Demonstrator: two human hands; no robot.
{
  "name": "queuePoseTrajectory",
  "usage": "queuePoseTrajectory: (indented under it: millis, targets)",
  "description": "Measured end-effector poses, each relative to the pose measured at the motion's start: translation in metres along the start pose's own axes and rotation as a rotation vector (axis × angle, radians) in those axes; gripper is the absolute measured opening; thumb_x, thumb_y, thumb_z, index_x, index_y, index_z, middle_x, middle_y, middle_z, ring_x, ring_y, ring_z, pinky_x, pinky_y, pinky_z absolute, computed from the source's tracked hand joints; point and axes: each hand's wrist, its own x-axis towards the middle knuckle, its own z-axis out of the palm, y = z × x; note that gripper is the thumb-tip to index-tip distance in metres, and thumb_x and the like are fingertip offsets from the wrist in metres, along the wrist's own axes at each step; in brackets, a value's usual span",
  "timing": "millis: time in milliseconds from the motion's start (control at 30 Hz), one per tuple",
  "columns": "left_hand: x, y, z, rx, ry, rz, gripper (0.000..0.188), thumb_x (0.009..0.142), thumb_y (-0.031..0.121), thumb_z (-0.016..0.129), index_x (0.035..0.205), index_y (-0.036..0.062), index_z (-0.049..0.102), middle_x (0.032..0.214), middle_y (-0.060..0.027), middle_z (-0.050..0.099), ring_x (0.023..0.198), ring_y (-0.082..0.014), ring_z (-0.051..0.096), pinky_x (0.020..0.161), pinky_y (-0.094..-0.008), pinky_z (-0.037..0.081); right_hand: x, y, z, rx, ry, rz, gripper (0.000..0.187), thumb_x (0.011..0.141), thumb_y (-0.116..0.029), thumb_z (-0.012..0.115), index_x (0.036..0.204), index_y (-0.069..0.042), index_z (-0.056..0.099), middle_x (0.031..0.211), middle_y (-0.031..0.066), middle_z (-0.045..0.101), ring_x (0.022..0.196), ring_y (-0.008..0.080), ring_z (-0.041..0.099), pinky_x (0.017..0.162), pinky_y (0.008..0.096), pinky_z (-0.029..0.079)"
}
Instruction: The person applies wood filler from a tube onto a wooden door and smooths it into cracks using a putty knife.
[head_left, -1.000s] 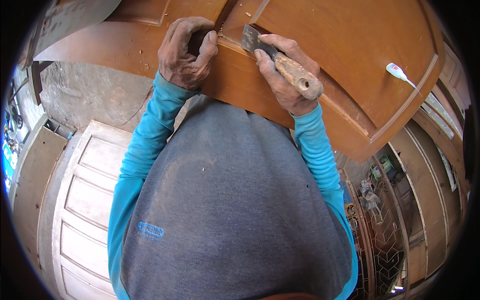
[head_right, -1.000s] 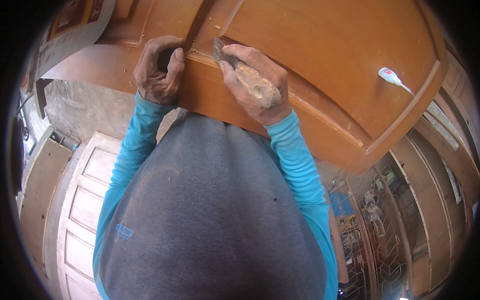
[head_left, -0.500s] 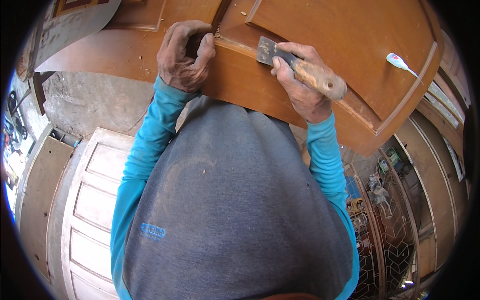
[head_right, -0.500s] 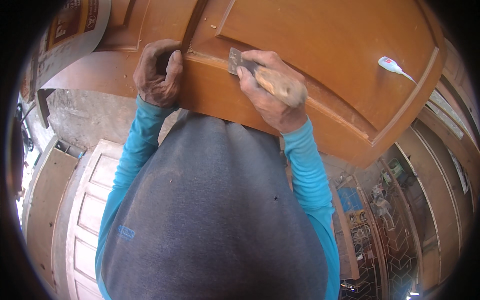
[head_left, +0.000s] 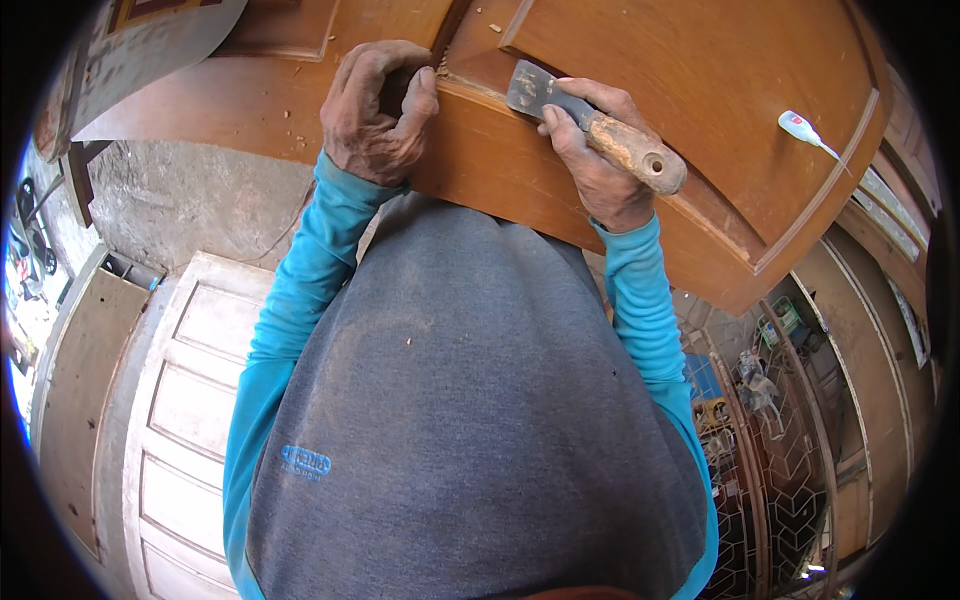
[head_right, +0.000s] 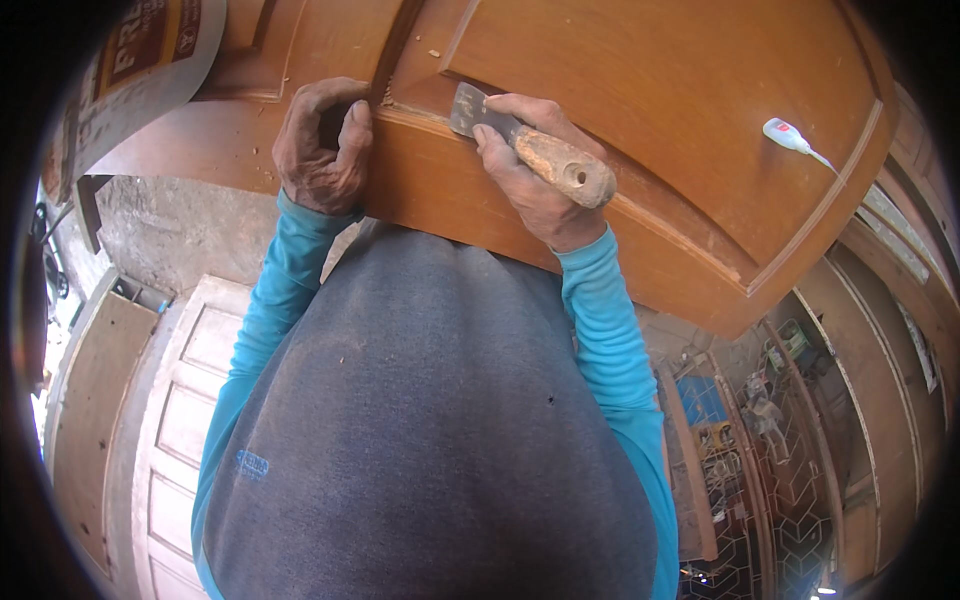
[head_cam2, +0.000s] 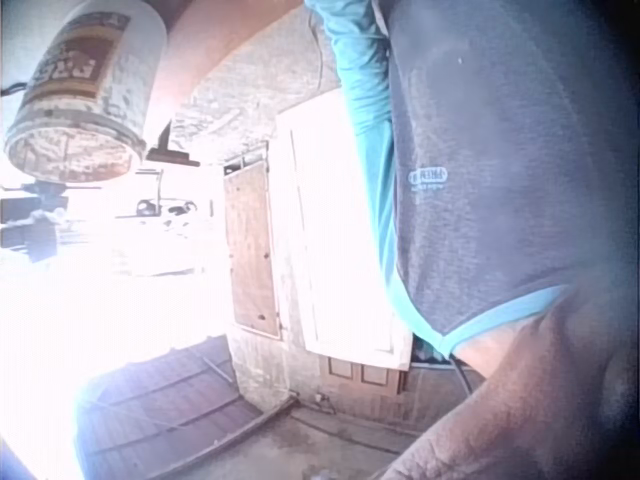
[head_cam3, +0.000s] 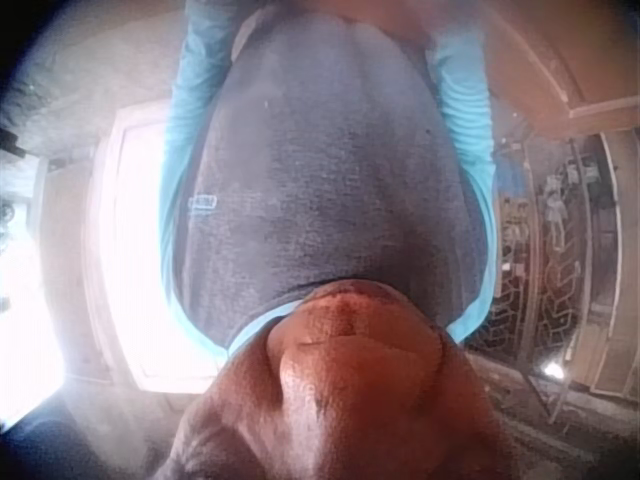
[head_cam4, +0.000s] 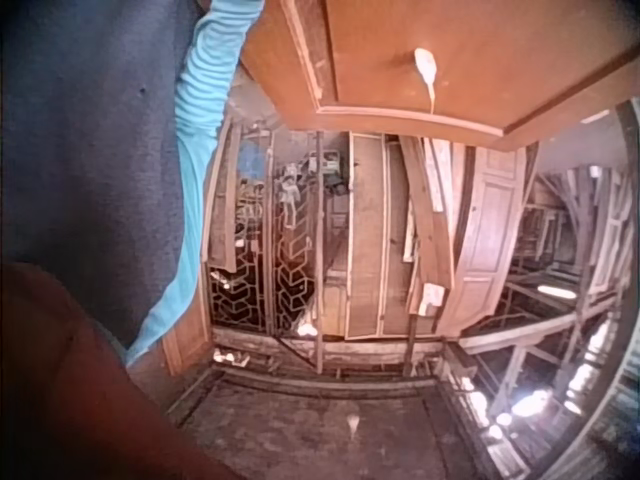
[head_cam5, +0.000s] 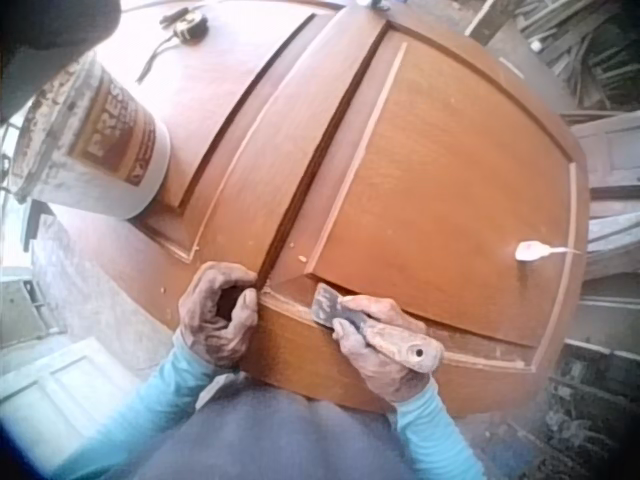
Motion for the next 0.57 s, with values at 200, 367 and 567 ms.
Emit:
queuePoseTrajectory:
  millis: [200,367,567]
  targets:
    - [0.004,0.004,0.004,0.062,-0.021,0.071,0.019,0.097,0.000,0.069,0.117,0.0007,0.070,0.108,-0.0127,0.073,0.094,-0.0216,0.072,0.088,-0.0320,0.058,0.004,-0.008,-0.001,0.091,0.030,0.056,0.015,0.095,-0.009,0.080,0.109,-0.007,0.077,0.110,0.0107,0.076,0.083,0.0259,0.076,0.071,0.0353,0.063]
    - [0.002,0.025,0.002,-0.011,-0.161,0.232,0.060,0.083,0.009,0.084,0.138,-0.0011,0.063,0.129,-0.0210,0.068,0.112,-0.0398,0.069,0.098,-0.0481,0.056,0.009,-0.037,0.008,0.172,-0.108,-0.109,0.014,0.098,-0.008,0.073,0.112,-0.004,0.074,0.111,0.0168,0.074,0.093,0.0324,0.074,0.081,0.0383,0.059]
    - [-0.014,0.037,0.002,-0.088,-0.372,0.270,0.062,0.084,0.022,0.089,0.137,0.0008,0.064,0.128,-0.0229,0.069,0.120,-0.0449,0.067,0.112,-0.0490,0.050,0.003,-0.039,-0.009,0.433,-0.141,0.081,0.026,0.101,-0.014,0.068,0.121,0.002,0.070,0.123,0.0143,0.076,0.116,0.0257,0.072,0.101,0.0406,0.057]
